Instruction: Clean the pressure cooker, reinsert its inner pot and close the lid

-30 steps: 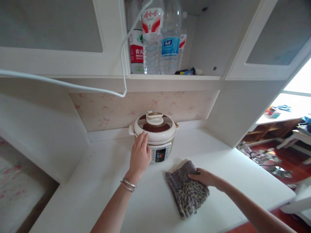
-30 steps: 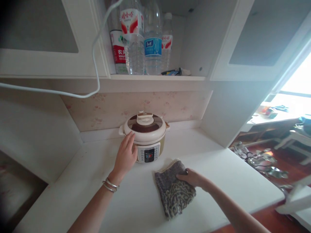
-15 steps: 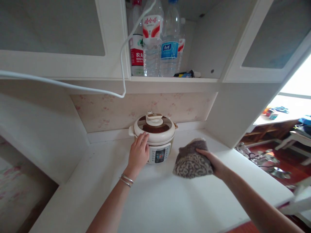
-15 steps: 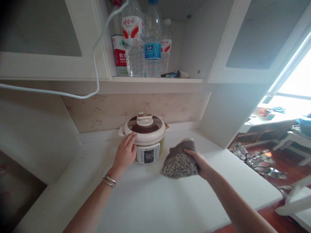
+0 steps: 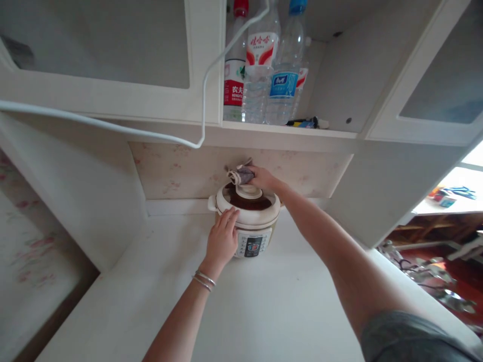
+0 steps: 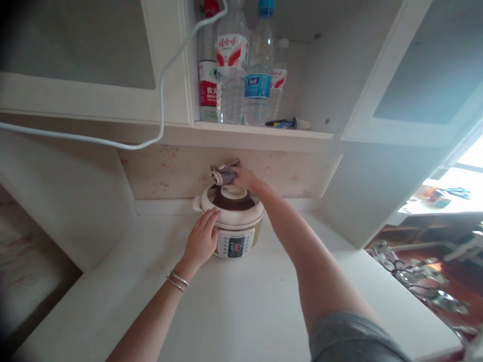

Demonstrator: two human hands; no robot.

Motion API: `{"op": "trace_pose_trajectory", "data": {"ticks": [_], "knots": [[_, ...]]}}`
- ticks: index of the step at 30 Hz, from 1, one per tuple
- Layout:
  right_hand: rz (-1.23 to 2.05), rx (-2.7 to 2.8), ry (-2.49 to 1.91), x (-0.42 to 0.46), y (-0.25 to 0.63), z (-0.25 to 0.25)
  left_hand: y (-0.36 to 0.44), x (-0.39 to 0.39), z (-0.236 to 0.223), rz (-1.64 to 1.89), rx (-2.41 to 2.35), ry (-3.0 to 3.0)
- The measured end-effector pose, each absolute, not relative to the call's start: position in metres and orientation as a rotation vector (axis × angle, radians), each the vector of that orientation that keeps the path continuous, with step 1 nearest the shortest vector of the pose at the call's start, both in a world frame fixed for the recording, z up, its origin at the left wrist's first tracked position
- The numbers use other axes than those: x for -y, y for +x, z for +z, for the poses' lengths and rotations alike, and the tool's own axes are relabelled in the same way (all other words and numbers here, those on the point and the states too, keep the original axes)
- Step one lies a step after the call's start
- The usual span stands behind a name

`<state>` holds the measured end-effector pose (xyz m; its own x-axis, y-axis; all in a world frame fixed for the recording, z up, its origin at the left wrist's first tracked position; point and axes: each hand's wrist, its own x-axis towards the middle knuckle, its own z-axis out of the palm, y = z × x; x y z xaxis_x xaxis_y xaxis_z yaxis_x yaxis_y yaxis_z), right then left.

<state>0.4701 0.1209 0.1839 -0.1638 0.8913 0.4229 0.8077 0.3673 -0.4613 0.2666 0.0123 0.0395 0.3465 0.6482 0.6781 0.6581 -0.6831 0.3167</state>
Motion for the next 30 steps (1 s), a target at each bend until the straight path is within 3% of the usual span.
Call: {"op": "trace_pose_trajectory", "data": {"ticks": [6, 14, 22, 25, 30], "knots": [[0.331, 2.022, -1.614, -0.148, 0.479, 0.186, 0.262, -0.014, 0.039, -1.269, 1.225, -2.609], [0.344, 1.777, -1.787, -0.087, 0.537, 0.149, 0.261, -0.015, 0.037, -1.315, 1.204, -2.660], [-0.272, 1.968, -1.683, 0.014, 0.478, 0.099, 0.267, -0.009, 0.039, -1.534, 1.281, -2.687], [-0.364, 2.005, -1.673, 0.029, 0.444, 0.099, 0.268, 0.003, 0.049, -1.657, 1.270, -2.496], [-0.368, 2.085, -1.524, 0.021, 0.415, 0.108, 0.263, 0.015, 0.086, -1.273, 0.825, -2.522]]}}
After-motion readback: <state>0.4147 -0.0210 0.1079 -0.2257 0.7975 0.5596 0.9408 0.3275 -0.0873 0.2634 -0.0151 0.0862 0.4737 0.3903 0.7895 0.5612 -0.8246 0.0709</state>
